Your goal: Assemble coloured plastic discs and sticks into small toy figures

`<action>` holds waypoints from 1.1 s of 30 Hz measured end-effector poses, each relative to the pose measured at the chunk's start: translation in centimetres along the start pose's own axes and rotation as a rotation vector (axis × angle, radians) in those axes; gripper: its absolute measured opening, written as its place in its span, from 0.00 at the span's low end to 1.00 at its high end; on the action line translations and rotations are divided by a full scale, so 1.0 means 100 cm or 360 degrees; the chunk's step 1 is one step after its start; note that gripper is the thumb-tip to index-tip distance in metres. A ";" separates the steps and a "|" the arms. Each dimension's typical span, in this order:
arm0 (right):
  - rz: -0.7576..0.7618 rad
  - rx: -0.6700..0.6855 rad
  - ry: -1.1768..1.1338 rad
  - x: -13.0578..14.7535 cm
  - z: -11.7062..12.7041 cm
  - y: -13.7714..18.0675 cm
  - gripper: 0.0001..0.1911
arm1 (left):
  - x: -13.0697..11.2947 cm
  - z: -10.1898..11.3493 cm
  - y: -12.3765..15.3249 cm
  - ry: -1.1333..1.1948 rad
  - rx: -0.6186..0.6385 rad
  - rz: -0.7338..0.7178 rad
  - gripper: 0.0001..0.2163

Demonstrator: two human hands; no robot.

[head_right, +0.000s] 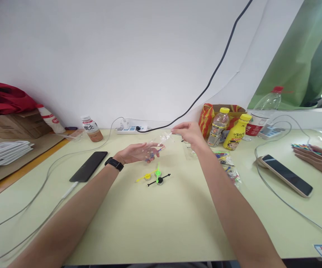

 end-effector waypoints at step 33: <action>0.0092 0.0891 0.0865 -0.031 -0.080 0.019 0.05 | -0.009 0.076 -0.001 0.0596 -0.0812 -0.0468 0.10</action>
Point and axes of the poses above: each hand's wrist, its own y-axis away from the middle knuckle, its own z-axis out of the back of the hand, x = y × z, the point moved 10 cm from there along -y, towards the middle knuckle, and after that the axes turned 13 degrees about y, right-handed, at the moved point
